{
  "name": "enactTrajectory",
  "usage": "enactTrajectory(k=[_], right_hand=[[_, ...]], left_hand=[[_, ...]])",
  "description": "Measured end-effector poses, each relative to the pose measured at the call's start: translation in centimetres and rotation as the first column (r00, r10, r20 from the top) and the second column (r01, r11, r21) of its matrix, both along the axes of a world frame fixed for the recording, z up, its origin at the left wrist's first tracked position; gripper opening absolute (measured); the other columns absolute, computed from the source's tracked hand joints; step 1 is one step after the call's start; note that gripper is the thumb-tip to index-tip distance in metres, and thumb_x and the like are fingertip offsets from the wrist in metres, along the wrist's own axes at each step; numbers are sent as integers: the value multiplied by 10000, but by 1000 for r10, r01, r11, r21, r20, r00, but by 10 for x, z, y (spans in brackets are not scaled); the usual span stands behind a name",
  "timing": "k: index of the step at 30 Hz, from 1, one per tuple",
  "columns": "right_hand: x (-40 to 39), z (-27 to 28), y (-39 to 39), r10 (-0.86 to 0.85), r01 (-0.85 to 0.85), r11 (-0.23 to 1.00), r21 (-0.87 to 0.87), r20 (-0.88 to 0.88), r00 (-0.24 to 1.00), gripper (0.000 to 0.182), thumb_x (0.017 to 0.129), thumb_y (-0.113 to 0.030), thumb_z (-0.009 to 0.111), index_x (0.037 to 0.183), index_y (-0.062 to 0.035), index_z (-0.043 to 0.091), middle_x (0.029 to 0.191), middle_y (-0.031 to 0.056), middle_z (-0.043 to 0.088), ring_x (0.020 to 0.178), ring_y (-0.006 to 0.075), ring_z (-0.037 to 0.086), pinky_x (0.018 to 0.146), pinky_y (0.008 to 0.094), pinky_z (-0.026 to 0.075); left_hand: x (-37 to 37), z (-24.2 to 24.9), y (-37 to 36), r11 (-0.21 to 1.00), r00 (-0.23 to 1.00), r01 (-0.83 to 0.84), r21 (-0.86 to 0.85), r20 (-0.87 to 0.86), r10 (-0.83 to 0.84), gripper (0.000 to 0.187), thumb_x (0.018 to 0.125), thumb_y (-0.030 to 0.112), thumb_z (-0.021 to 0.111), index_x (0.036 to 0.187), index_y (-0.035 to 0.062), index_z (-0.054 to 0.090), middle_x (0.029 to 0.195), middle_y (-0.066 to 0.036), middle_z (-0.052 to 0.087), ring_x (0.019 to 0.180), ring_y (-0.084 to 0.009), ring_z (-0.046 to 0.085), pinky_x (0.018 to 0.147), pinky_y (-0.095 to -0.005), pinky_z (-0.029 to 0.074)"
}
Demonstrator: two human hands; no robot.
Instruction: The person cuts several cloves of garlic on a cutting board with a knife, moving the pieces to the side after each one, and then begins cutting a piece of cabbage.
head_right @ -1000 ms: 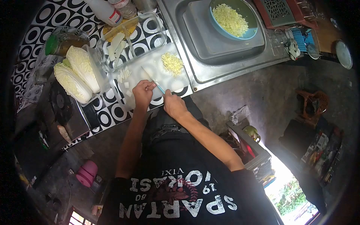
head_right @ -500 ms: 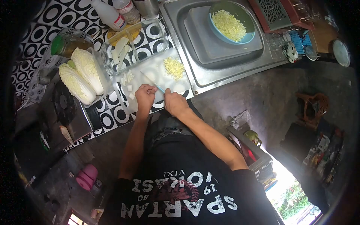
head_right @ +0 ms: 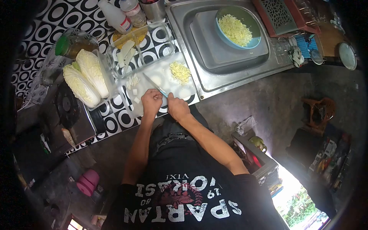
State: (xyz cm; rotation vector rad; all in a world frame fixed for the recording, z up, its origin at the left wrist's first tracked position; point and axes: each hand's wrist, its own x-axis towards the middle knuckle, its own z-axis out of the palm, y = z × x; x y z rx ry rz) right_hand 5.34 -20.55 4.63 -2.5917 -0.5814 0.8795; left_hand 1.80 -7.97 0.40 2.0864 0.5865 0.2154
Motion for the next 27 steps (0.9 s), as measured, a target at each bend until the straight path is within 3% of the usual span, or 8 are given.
enactTrajectory(k=[6,14,16,21,27], right_hand=[[10,17,-6,36,-36,999,-2,-93,995,195,804,-80,513,938,47,450,796,304,616,805,435,628,713,484,512],[-4,15,-6,-36,38,999,17,-107,994,199,902,-164,454,936,32,450,747,295,613,773,454,620,704,507,498],[-8,4,-4,-37,37,999,2,-91,995,192,895,-160,457,935,28,449,750,294,613,770,452,620,702,509,499],[2,-6,4,5,-6,999,32,32,999,200,870,-155,503,915,29,437,725,296,599,738,461,606,656,531,484],[10,14,-5,28,-21,997,70,-91,995,211,867,-150,507,924,47,458,775,314,600,782,483,591,712,525,477]], left_hand=[[-1,3,-2,999,999,-47,-19,8,47,66,693,-9,668,754,-10,692,779,-143,617,602,-248,605,581,-323,488],[0,0,-6,982,990,-138,-131,16,141,83,668,-60,661,742,-29,685,796,-143,611,664,-264,612,595,-318,489],[-1,-7,-7,994,992,-106,-16,73,107,98,660,-86,636,733,-37,678,783,-144,599,676,-277,610,614,-320,491],[-2,-2,-9,993,991,-116,-33,58,118,88,672,-78,639,739,-35,677,785,-146,599,666,-269,609,609,-328,489],[-3,9,-9,992,993,-111,56,44,109,77,689,-37,654,751,-11,691,789,-164,601,665,-285,604,609,-355,468]])
